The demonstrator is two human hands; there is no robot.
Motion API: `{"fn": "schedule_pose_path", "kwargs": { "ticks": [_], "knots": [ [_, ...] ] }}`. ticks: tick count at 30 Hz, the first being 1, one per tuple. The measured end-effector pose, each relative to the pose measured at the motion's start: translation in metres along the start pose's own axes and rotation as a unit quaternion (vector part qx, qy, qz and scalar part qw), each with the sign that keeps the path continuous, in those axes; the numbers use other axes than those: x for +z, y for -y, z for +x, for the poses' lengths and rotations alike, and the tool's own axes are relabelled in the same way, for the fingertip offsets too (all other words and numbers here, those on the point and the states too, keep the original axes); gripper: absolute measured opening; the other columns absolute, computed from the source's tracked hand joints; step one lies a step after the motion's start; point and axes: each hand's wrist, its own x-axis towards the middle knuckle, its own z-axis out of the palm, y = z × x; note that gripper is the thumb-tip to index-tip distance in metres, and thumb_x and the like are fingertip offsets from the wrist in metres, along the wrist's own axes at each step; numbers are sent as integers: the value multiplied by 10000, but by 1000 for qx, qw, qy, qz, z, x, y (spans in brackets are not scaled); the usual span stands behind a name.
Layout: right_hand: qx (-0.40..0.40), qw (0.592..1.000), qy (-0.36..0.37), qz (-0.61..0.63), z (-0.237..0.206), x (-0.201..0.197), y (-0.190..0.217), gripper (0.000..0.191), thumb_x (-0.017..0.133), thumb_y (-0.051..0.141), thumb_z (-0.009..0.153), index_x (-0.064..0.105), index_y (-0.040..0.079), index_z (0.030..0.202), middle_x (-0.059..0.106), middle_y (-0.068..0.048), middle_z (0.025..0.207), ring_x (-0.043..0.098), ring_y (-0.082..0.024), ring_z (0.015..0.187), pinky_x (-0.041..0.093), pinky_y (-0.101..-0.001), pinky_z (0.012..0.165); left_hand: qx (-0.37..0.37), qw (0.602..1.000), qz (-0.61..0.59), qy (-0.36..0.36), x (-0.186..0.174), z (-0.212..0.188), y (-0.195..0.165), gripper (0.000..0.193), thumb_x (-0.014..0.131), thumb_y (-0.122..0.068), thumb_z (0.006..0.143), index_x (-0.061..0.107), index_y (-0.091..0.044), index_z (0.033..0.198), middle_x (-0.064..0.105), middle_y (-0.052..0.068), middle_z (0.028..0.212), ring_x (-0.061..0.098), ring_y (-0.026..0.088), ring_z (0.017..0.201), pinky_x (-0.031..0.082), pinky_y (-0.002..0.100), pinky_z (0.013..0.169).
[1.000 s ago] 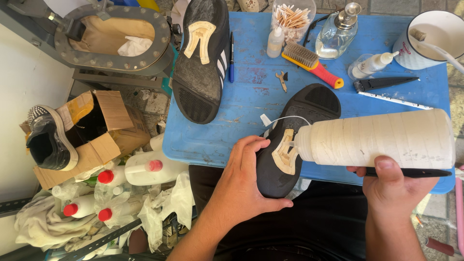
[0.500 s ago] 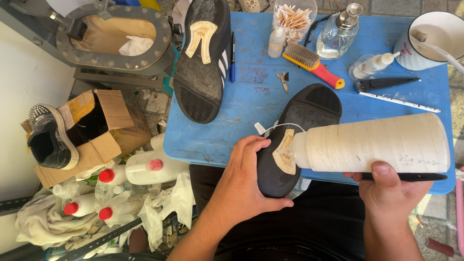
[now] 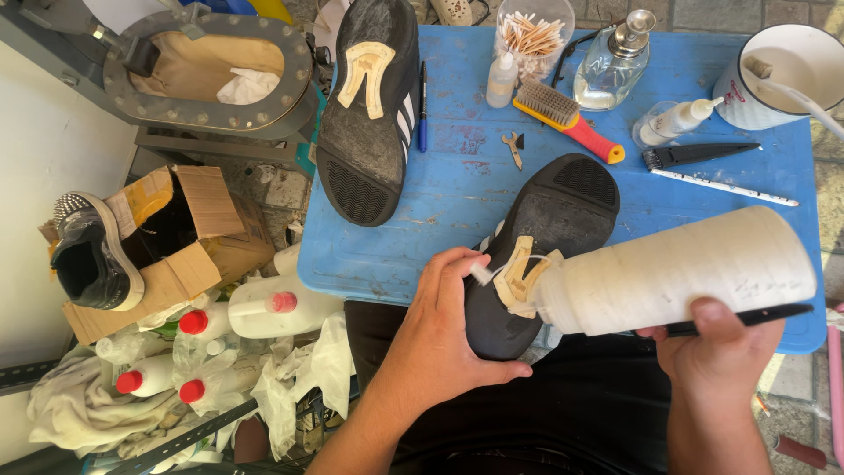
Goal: The person applies glue from a squeeze bottle to the sole of a black sneaker and spreads it with a small brush. They repeat the application and spreading on the same shoe multiple times, working on the heel and midfoot areas.
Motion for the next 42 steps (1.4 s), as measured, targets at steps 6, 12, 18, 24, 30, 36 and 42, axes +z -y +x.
{"fn": "schedule_pose_path", "kwargs": {
  "ticks": [6,12,18,24,30,36,42],
  "knots": [
    [155,976,-34,148,11,-7,-6,483,680,414,1053,523,-10,1223,665,-132,965,556,-153,593,405,-247,484,-5,1000,2,3,0,1,0,1154,1012,-381,511,407,-15,1423,431,217,1454,477,396,1368,425,480,1136],
    [243,950,-43,193,6,-4,-20,527,663,478,1041,555,56,1339,668,-96,1111,548,-104,646,388,-190,459,-3,1000,2,-3,4,2,0,1149,1011,-370,497,417,-21,1417,449,211,1451,485,398,1371,423,478,1142],
    [288,910,-57,294,6,-10,-25,536,598,516,1106,559,61,1388,665,-103,1175,511,-68,635,404,-156,459,5,1000,-3,-8,10,3,1,1143,1012,-369,507,411,-18,1413,453,217,1449,492,402,1368,426,477,1144],
    [348,730,-56,586,17,-22,-22,619,586,494,1111,504,-59,1377,593,-254,1250,492,-80,647,438,-192,505,15,1000,-8,-13,15,5,2,1141,1012,-371,513,403,-15,1410,450,225,1446,498,404,1357,435,479,1135],
    [325,658,-109,670,34,-42,-35,736,685,508,1074,390,-116,1331,551,-160,1082,515,-110,688,443,-212,540,7,1000,-4,0,20,7,4,1130,1011,-360,513,407,-19,1405,450,223,1452,499,406,1352,444,473,1113],
    [308,662,-126,672,40,-51,-41,860,730,526,982,362,-159,1348,545,-148,1030,519,-142,678,425,-230,531,2,1000,1,6,29,10,5,1137,1012,-361,503,406,-13,1400,437,228,1450,497,406,1345,443,472,1107],
    [289,762,-78,574,-10,-13,-37,455,538,346,1083,565,-88,1217,566,-157,1054,526,-182,817,426,-255,613,20,999,21,-19,38,8,4,1137,1020,-363,507,408,-8,1397,437,237,1444,482,421,1349,431,482,1117]
  ]
}}
